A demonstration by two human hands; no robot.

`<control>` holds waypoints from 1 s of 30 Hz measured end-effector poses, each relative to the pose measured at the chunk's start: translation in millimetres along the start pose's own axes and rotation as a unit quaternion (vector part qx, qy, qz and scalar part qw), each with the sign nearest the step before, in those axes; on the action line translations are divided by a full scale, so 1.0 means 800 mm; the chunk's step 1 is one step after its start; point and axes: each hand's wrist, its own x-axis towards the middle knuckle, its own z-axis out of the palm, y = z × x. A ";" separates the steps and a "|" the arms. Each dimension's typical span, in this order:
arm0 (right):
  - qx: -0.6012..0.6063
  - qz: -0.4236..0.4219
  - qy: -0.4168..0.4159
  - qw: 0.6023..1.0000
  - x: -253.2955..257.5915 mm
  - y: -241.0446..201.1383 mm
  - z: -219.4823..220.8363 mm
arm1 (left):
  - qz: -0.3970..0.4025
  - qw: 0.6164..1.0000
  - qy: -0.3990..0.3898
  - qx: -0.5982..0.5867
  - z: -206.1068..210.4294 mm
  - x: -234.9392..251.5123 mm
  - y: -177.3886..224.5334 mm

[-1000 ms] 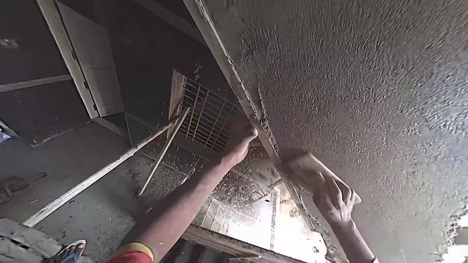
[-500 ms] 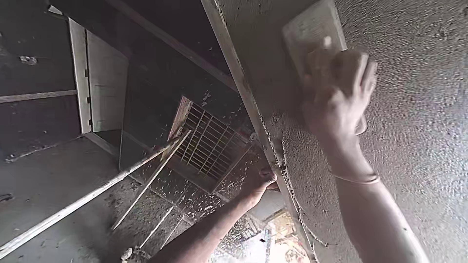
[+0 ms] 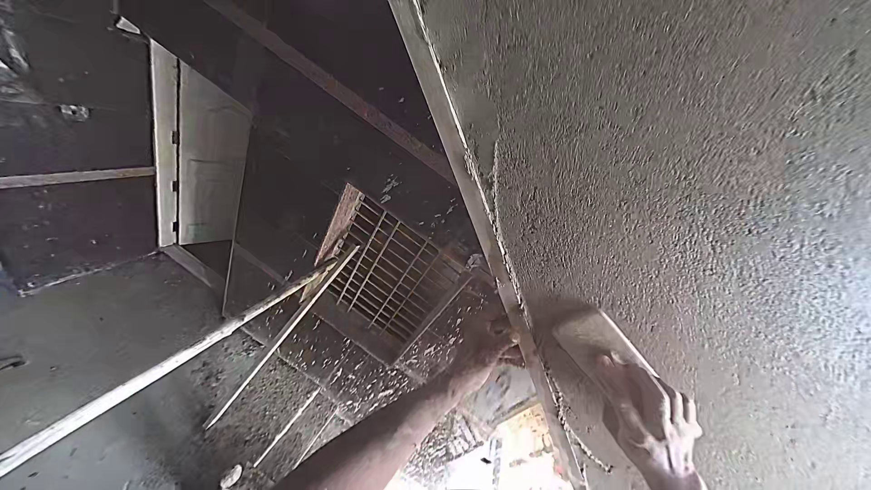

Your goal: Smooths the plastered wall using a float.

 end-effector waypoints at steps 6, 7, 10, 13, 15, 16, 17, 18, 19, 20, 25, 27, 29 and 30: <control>-0.012 0.094 0.004 0.996 0.288 0.042 -0.024 | -0.036 0.999 -0.005 -0.031 0.000 0.003 -0.001; -0.014 0.107 -0.001 0.994 0.348 0.033 -0.024 | -0.036 0.999 -0.007 -0.027 -0.001 0.003 -0.003; -0.007 0.076 0.043 0.996 0.466 -0.021 -0.002 | -0.047 0.999 -0.015 -0.022 0.001 0.003 0.001; -0.008 0.023 0.049 0.998 0.463 -0.100 0.032 | -0.042 0.998 -0.018 -0.042 -0.002 0.004 -0.001; -0.047 0.012 0.027 0.998 0.415 -0.132 0.044 | -0.034 0.998 -0.030 -0.046 -0.004 0.008 -0.003; -0.060 0.000 0.020 0.998 0.381 -0.136 0.046 | -0.029 0.998 -0.031 -0.046 -0.004 0.008 -0.005; -0.063 -0.015 0.017 0.998 0.346 -0.134 0.046 | -0.025 0.998 -0.031 -0.045 -0.005 0.009 -0.006; -0.064 -0.026 0.007 0.998 0.308 -0.128 0.043 | -0.024 0.998 -0.032 -0.046 -0.005 0.008 -0.007; -0.068 -0.033 0.000 0.997 0.272 -0.118 0.039 | -0.020 0.998 -0.030 -0.048 -0.003 0.009 -0.007; -0.074 -0.036 -0.005 0.997 0.236 -0.108 0.034 | -0.015 0.998 -0.028 -0.047 -0.002 0.009 -0.006; -0.058 0.006 -0.003 0.998 0.150 -0.035 0.009 | -0.026 0.998 -0.036 -0.044 -0.003 0.007 -0.004; -0.046 0.030 0.020 0.998 0.219 -0.009 0.000 | -0.017 0.998 -0.041 -0.041 -0.005 0.009 -0.005; -0.042 0.055 0.030 0.997 0.331 0.001 -0.011 | -0.018 0.998 -0.045 -0.029 -0.005 0.007 -0.006; -0.048 0.070 0.028 0.996 0.390 -0.003 -0.013 | -0.023 0.998 -0.046 -0.023 -0.006 0.007 -0.006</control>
